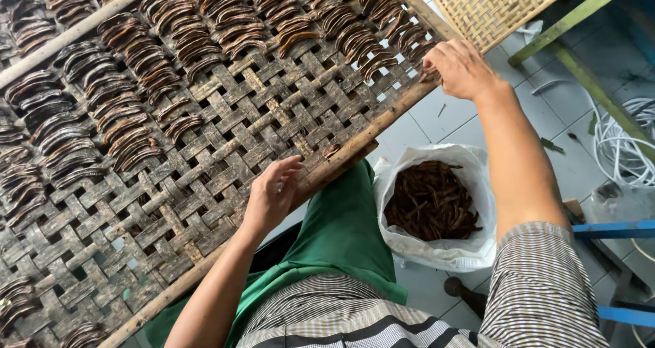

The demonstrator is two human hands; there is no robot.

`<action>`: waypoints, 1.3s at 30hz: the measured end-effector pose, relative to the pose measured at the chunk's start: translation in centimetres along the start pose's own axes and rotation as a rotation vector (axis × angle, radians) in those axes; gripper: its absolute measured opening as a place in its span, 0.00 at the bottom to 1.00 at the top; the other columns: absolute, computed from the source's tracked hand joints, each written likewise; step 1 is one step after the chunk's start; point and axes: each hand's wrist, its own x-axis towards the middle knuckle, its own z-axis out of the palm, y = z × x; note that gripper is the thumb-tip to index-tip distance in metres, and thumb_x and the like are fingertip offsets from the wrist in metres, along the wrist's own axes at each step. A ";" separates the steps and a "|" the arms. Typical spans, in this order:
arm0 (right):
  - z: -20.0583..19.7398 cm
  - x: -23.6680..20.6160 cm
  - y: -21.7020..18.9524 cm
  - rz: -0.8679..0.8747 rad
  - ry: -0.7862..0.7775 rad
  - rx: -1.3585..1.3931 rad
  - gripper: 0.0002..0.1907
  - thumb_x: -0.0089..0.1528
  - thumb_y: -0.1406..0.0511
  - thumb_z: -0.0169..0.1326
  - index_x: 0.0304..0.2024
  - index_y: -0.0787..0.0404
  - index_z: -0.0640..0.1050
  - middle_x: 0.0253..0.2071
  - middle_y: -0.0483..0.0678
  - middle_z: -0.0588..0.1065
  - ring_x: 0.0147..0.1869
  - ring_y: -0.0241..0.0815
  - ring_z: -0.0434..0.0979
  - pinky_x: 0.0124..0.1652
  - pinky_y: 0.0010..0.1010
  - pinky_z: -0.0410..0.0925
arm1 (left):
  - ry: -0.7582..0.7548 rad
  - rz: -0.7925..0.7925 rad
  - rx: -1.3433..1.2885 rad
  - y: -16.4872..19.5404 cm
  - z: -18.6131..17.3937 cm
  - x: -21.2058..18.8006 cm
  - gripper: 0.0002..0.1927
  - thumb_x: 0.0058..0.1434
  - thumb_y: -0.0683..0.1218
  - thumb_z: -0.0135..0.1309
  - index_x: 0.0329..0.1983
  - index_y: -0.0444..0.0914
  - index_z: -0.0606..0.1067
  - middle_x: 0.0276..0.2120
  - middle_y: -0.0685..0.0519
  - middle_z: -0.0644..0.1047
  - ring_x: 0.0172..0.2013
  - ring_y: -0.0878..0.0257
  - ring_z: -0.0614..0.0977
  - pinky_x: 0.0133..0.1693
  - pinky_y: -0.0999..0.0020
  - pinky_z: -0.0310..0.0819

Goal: The person sits at a large woven bamboo drying tray filled with dried curled pieces. They pick up pieces from a white sack, arrange them in rows across the tray, turn and inspect individual pieces by hand, and transfer handfuls of pieces between the tray and the sack.

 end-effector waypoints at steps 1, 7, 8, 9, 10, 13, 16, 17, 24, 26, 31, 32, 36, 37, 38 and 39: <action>0.0 0.0 -0.1 0.008 0.004 -0.001 0.22 0.54 0.78 0.52 0.50 0.59 0.76 0.51 0.51 0.75 0.61 0.54 0.71 0.63 0.45 0.63 | 0.014 -0.012 -0.005 -0.2 -0.3 -0.3 0.18 0.67 0.38 0.53 0.61 0.37 0.73 0.48 0.49 0.82 0.45 0.59 0.86 0.46 0.66 0.80; -0.1 0.1 -0.3 0.226 0.107 0.197 0.10 0.71 0.74 0.50 0.54 0.62 0.71 0.50 0.55 0.75 0.58 0.56 0.77 0.60 0.45 0.68 | 0.052 -0.134 -0.070 -1.2 -1.3 -1.6 0.18 0.68 0.39 0.55 0.61 0.37 0.74 0.47 0.50 0.83 0.43 0.64 0.84 0.45 0.69 0.80; -0.3 0.5 -0.2 0.258 0.170 0.257 0.10 0.72 0.73 0.50 0.56 0.63 0.70 0.51 0.55 0.75 0.57 0.57 0.77 0.58 0.46 0.68 | 0.058 -0.124 -0.060 -1.4 -1.6 -1.8 0.18 0.68 0.39 0.55 0.61 0.37 0.74 0.47 0.50 0.83 0.44 0.64 0.84 0.45 0.69 0.80; -0.4 0.8 -0.1 0.289 0.229 0.318 0.11 0.73 0.72 0.50 0.57 0.63 0.69 0.51 0.56 0.74 0.56 0.57 0.77 0.56 0.46 0.69 | 0.064 -0.119 -0.051 -1.5 -1.9 -2.0 0.18 0.68 0.38 0.55 0.61 0.37 0.74 0.47 0.50 0.83 0.44 0.64 0.84 0.45 0.69 0.79; -0.6 1.4 0.0 0.314 0.290 0.378 0.11 0.74 0.71 0.50 0.59 0.63 0.68 0.52 0.56 0.74 0.55 0.58 0.78 0.54 0.46 0.69 | 0.077 -0.132 -0.050 -1.7 -2.2 -2.1 0.18 0.68 0.39 0.54 0.61 0.36 0.73 0.48 0.50 0.83 0.44 0.64 0.84 0.45 0.69 0.80; -0.3 3.3 -0.3 0.119 0.223 0.262 0.12 0.71 0.72 0.54 0.56 0.60 0.72 0.51 0.56 0.73 0.58 0.57 0.76 0.57 0.44 0.68 | 0.110 -0.169 -0.010 -1.8 -3.3 -2.8 0.18 0.69 0.40 0.52 0.61 0.36 0.73 0.49 0.50 0.83 0.43 0.64 0.85 0.44 0.70 0.81; 0.4 4.7 -0.8 0.085 0.063 0.009 0.21 0.60 0.78 0.53 0.54 0.55 0.77 0.50 0.53 0.72 0.60 0.55 0.73 0.62 0.42 0.66 | 0.141 -0.168 0.077 -1.8 -4.2 -3.4 0.17 0.70 0.42 0.52 0.61 0.37 0.73 0.48 0.50 0.83 0.41 0.63 0.85 0.42 0.68 0.82; 0.6 4.9 -0.9 0.082 0.053 -0.003 0.21 0.60 0.78 0.54 0.52 0.54 0.78 0.51 0.52 0.71 0.61 0.54 0.73 0.62 0.42 0.66 | 0.141 -0.172 0.086 -1.7 -4.4 -3.7 0.17 0.70 0.43 0.52 0.61 0.37 0.73 0.48 0.50 0.83 0.42 0.63 0.85 0.42 0.68 0.83; -1.2 4.4 -1.5 0.011 0.073 -0.043 0.18 0.57 0.77 0.56 0.46 0.54 0.78 0.49 0.49 0.75 0.60 0.52 0.74 0.62 0.43 0.66 | 0.149 -0.197 0.076 -1.3 -5.1 -5.2 0.16 0.71 0.45 0.53 0.60 0.38 0.74 0.48 0.49 0.83 0.41 0.63 0.86 0.41 0.68 0.84; -2.4 4.2 -2.6 0.188 0.166 0.154 0.13 0.63 0.73 0.55 0.49 0.56 0.76 0.47 0.50 0.77 0.57 0.51 0.77 0.59 0.42 0.68 | 0.156 -0.184 0.037 -1.1 -5.4 -5.5 0.17 0.70 0.45 0.52 0.61 0.37 0.74 0.48 0.49 0.83 0.41 0.63 0.85 0.40 0.68 0.83; -3.6 3.3 -9.4 0.271 0.543 1.746 0.06 0.78 0.68 0.50 0.50 0.62 0.79 0.47 0.51 0.78 0.58 0.49 0.78 0.59 0.40 0.73 | 0.158 -0.145 -0.069 -0.6 -5.5 -5.3 0.17 0.70 0.41 0.53 0.62 0.36 0.73 0.49 0.48 0.82 0.44 0.62 0.84 0.43 0.68 0.81; -3.6 2.9 -11.4 0.283 0.507 1.907 0.06 0.77 0.67 0.50 0.51 0.61 0.78 0.48 0.50 0.78 0.60 0.50 0.78 0.61 0.43 0.73 | 0.148 -0.099 -0.129 -0.3 -5.3 -5.1 0.17 0.70 0.39 0.53 0.62 0.36 0.72 0.49 0.48 0.82 0.46 0.62 0.84 0.46 0.67 0.80; -2.6 3.3 -20.2 0.300 0.374 2.453 0.09 0.74 0.65 0.51 0.55 0.60 0.77 0.51 0.49 0.78 0.67 0.51 0.77 0.68 0.48 0.69 | 0.108 -0.007 -0.164 0.8 -4.9 -3.9 0.18 0.69 0.36 0.55 0.62 0.37 0.72 0.48 0.48 0.82 0.47 0.62 0.85 0.49 0.66 0.81; -2.3 3.4 -22.6 0.306 0.343 2.566 0.10 0.74 0.65 0.50 0.56 0.60 0.77 0.52 0.50 0.79 0.67 0.51 0.77 0.69 0.48 0.68 | 0.131 0.028 -0.127 1.4 -4.6 -3.6 0.19 0.69 0.35 0.55 0.62 0.37 0.73 0.48 0.48 0.82 0.48 0.62 0.85 0.50 0.66 0.81; -1.9 3.8 -24.8 0.290 0.306 2.642 0.11 0.74 0.65 0.50 0.57 0.60 0.77 0.54 0.50 0.79 0.69 0.51 0.76 0.70 0.48 0.67 | 0.156 0.071 -0.088 1.8 -4.4 -3.1 0.20 0.68 0.34 0.55 0.63 0.37 0.73 0.48 0.48 0.81 0.48 0.62 0.85 0.50 0.66 0.82; -1.6 4.3 -27.1 0.273 0.265 2.718 0.12 0.74 0.64 0.49 0.58 0.59 0.77 0.55 0.50 0.79 0.70 0.51 0.75 0.71 0.48 0.66 | 0.158 0.102 -0.116 2.2 -4.4 -2.5 0.21 0.68 0.33 0.54 0.63 0.38 0.73 0.47 0.48 0.80 0.47 0.62 0.85 0.49 0.66 0.82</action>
